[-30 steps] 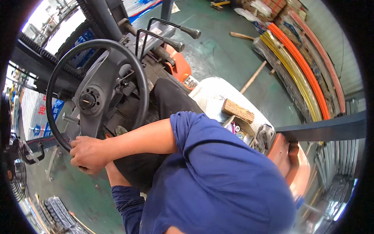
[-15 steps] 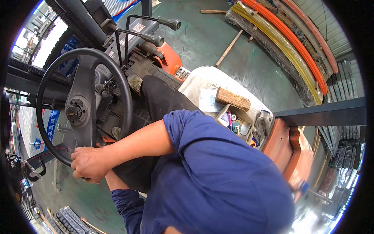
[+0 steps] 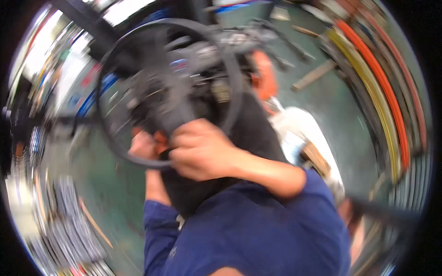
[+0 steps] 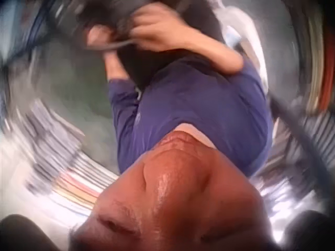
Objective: Driving and operating a forklift in a warehouse setting.
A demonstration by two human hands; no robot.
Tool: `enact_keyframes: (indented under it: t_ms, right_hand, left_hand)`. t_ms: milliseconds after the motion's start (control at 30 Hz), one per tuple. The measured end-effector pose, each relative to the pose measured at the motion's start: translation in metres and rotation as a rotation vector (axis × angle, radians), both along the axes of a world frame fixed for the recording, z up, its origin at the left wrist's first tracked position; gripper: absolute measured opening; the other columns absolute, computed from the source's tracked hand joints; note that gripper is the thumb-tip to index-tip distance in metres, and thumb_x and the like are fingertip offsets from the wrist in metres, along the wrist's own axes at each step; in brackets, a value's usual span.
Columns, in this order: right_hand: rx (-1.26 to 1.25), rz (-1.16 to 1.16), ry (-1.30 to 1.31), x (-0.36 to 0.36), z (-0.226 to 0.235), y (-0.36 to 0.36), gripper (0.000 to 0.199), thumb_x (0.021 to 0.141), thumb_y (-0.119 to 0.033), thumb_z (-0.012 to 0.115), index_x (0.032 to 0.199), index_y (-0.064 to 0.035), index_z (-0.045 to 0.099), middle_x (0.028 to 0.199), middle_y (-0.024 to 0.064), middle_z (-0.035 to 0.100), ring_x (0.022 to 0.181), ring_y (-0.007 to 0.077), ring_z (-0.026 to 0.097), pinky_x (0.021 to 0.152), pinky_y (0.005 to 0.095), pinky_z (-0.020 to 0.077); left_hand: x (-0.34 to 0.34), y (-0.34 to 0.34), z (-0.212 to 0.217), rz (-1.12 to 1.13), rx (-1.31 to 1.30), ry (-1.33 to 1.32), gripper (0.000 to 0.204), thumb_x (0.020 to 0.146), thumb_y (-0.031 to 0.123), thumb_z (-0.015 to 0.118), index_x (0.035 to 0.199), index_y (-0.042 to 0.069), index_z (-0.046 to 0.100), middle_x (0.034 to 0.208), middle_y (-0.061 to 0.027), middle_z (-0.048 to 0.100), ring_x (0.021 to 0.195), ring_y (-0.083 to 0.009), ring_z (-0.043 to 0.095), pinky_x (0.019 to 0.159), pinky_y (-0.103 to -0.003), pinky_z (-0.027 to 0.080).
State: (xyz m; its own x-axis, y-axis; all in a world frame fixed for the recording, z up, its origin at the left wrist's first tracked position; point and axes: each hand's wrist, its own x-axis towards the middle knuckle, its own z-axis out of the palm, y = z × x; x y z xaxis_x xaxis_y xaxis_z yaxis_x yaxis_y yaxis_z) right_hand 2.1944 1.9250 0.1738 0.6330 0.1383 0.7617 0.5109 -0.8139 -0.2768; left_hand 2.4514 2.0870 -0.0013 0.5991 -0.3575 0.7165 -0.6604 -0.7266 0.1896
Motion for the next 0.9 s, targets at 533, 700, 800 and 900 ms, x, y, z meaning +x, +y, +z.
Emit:
enact_keyframes:
  t_ms: [533, 700, 800, 900]
  right_hand:
    - [-0.039, -0.056, 0.189, -0.176, 0.057, 0.126, 0.009, 0.093, -0.004, 0.058, 0.087, 0.0025, 0.059, 0.087, 0.0132, 0.058, 0.106, 0.0367, 0.061, 0.113, 0.0556, 0.0379]
    - [-0.017, -0.080, 0.183, -0.173, 0.040, 0.105, 0.008, 0.094, -0.003, 0.059, 0.090, 0.0045, 0.059, 0.096, 0.0192, 0.060, 0.108, 0.0412, 0.060, 0.103, 0.0528, 0.0449]
    - [0.046, -0.079, 0.223, -0.161, 0.030, 0.119, 0.010, 0.100, -0.002, 0.057, 0.099, 0.0072, 0.062, 0.106, 0.0218, 0.064, 0.114, 0.0391, 0.062, 0.099, 0.0473, 0.0456]
    - [-0.033, 0.005, 0.283, -0.145, 0.038, 0.160, 0.010, 0.100, -0.003, 0.056, 0.096, 0.0055, 0.060, 0.104, 0.0217, 0.062, 0.112, 0.0405, 0.061, 0.098, 0.0479, 0.0452]
  left_hand:
    - [-0.211, 0.149, 0.085, 0.072, -0.134, 0.139, 0.017, 0.082, 0.026, 0.063, 0.074, 0.012, 0.063, 0.075, -0.0115, 0.064, 0.073, -0.0300, 0.065, 0.073, -0.044, 0.044]
    - [-0.190, 0.141, 0.081, 0.058, -0.214, 0.067, 0.021, 0.085, 0.027, 0.065, 0.070, 0.012, 0.065, 0.073, -0.0093, 0.064, 0.071, -0.0278, 0.064, 0.074, -0.044, 0.044]
    - [-0.185, 0.151, 0.079, 0.068, -0.229, 0.058, 0.022, 0.085, 0.027, 0.065, 0.069, 0.012, 0.064, 0.073, -0.0091, 0.063, 0.070, -0.0275, 0.064, 0.074, -0.043, 0.043]
    - [-0.180, 0.156, 0.071, 0.111, -0.218, 0.046, 0.021, 0.084, 0.029, 0.065, 0.069, 0.013, 0.064, 0.072, -0.0081, 0.063, 0.070, -0.0265, 0.063, 0.074, -0.043, 0.043]
